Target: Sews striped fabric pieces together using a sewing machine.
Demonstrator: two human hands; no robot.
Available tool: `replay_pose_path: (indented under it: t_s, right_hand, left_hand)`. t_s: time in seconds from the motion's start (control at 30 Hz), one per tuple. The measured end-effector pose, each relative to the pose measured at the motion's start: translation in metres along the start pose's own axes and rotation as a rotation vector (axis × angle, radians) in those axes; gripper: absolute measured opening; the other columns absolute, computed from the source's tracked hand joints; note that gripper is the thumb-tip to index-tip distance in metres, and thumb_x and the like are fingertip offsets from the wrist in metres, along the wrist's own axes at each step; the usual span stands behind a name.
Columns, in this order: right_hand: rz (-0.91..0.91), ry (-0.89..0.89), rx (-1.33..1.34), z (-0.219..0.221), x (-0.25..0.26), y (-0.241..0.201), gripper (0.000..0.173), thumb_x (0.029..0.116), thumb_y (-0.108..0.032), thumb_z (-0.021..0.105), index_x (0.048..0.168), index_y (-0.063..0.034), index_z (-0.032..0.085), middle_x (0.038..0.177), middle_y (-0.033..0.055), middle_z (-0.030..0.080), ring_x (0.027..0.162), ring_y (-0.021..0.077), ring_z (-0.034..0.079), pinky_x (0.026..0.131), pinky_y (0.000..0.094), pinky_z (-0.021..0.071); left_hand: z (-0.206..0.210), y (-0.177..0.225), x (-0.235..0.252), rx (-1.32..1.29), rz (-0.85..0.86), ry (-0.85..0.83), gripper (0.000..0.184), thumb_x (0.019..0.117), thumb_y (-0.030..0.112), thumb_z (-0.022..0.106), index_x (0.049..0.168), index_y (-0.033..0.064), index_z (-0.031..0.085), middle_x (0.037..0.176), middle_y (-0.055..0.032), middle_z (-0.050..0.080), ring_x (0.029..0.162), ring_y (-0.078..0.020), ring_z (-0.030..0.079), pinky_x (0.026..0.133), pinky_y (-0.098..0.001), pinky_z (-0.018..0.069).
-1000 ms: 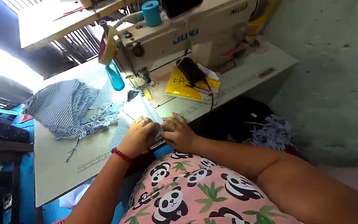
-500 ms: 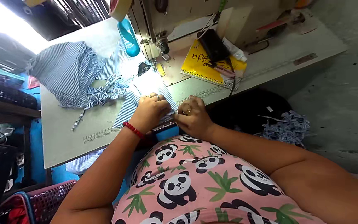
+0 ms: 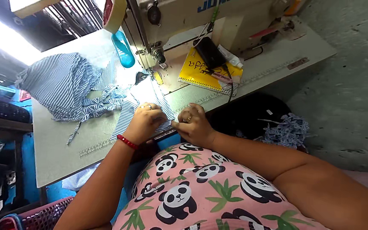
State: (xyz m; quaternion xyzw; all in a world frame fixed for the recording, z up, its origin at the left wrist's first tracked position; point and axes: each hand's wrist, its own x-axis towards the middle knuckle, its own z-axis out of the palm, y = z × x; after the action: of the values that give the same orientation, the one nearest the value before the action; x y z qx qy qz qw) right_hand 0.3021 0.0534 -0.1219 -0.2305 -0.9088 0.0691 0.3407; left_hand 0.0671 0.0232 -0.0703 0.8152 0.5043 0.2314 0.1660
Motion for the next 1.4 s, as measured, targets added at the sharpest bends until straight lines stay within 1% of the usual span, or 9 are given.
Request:
replay_pose_path:
  t_s: [0.2,0.4,0.53,0.7,0.87,0.97,1.13,1.27,1.4]
  right_hand:
    - [0.003,-0.007,0.011,-0.001,-0.001,-0.001,0.023,0.0958,-0.021,0.061,0.105,-0.0204,0.082,0.09,0.0062,0.067,0.105,0.0297,0.062,0.11,0.0613,0.0327]
    - [0.085,-0.007,0.061,-0.005,0.001,-0.002,0.02,0.0968,-0.022,0.062,0.105,-0.0178,0.08,0.093,0.0048,0.071,0.107,0.0272,0.065,0.11,0.0596,0.0364]
    - [0.118,-0.004,0.089,-0.008,0.005,-0.002,0.029,0.0962,-0.022,0.062,0.121,-0.0205,0.077,0.097,0.0064,0.07,0.103,0.0272,0.065,0.106,0.0606,0.0379]
    - [0.033,-0.017,0.052,-0.006,0.005,-0.001,0.025,0.0962,-0.019,0.062,0.113,-0.0248,0.08,0.098,0.0037,0.071,0.107,0.0263,0.064,0.109,0.0635,0.0328]
    - [0.025,-0.024,0.066,-0.003,0.006,-0.002,0.022,0.0963,-0.017,0.062,0.107,-0.0208,0.081,0.099,0.0043,0.072,0.111,0.0264,0.064,0.112,0.0622,0.0328]
    - [0.017,-0.037,0.074,-0.001,0.007,-0.003,0.022,0.0973,-0.018,0.061,0.105,-0.018,0.081,0.102,0.0047,0.073,0.118,0.0282,0.063,0.113,0.0628,0.0333]
    - [0.02,-0.053,0.109,0.0,0.008,-0.002,0.02,0.0976,-0.02,0.061,0.103,-0.016,0.08,0.109,0.0053,0.074,0.131,0.0312,0.057,0.116,0.0682,0.0287]
    - [0.02,-0.067,0.126,0.0,0.01,-0.003,0.019,0.0977,-0.018,0.062,0.102,-0.0142,0.08,0.119,0.0071,0.073,0.138,0.033,0.052,0.117,0.071,0.0249]
    - [-0.007,-0.062,0.114,0.002,0.01,-0.005,0.02,0.0964,-0.014,0.059,0.1,-0.0119,0.079,0.118,0.0042,0.075,0.14,0.0304,0.052,0.12,0.07,0.0221]
  left_hand:
    - [-0.001,0.0,0.001,-0.073,-0.083,-0.014,0.007,0.0854,0.02,0.076,0.09,0.0159,0.08,0.099,-0.0028,0.071,0.105,-0.0241,0.062,0.094,-0.0503,0.0451]
    - [0.012,-0.009,-0.007,-0.083,-0.029,0.086,0.007,0.0846,0.023,0.076,0.085,0.0167,0.079,0.095,0.0013,0.072,0.109,-0.0195,0.064,0.108,-0.0504,0.0413]
    - [0.009,-0.006,-0.007,-0.052,-0.005,0.079,0.006,0.0851,0.019,0.076,0.087,0.0155,0.08,0.097,-0.0009,0.075,0.114,-0.0222,0.066,0.112,-0.052,0.0402]
    - [0.008,-0.006,-0.005,-0.06,-0.016,0.072,0.003,0.083,0.018,0.078,0.084,0.0156,0.08,0.095,-0.0011,0.074,0.11,-0.0215,0.066,0.108,-0.0498,0.0431]
    - [0.012,-0.006,-0.007,-0.079,-0.036,0.104,0.007,0.0854,0.021,0.078,0.091,0.0161,0.08,0.103,-0.0008,0.075,0.118,-0.021,0.064,0.116,-0.0519,0.0369]
    - [0.009,-0.007,-0.017,-0.046,-0.043,0.235,0.019,0.0896,0.02,0.069,0.103,0.0087,0.077,0.12,-0.0095,0.071,0.129,-0.0284,0.058,0.116,-0.0499,0.039]
    - [-0.011,-0.007,-0.049,0.366,-0.561,0.421,0.048,0.0998,0.036,0.058,0.135,0.0039,0.06,0.141,-0.0228,0.056,0.134,-0.0444,0.049,0.11,-0.0636,0.0361]
    - [-0.015,-0.002,-0.067,0.404,-0.815,0.392,0.058,0.098,0.05,0.061,0.12,-0.0042,0.061,0.135,-0.0334,0.052,0.128,-0.0557,0.048,0.1,-0.0718,0.0377]
    - [-0.012,0.0,-0.079,0.395,-0.826,0.349,0.047,0.1017,0.045,0.056,0.106,-0.0014,0.066,0.111,-0.0273,0.061,0.105,-0.0485,0.061,0.084,-0.0664,0.0461]
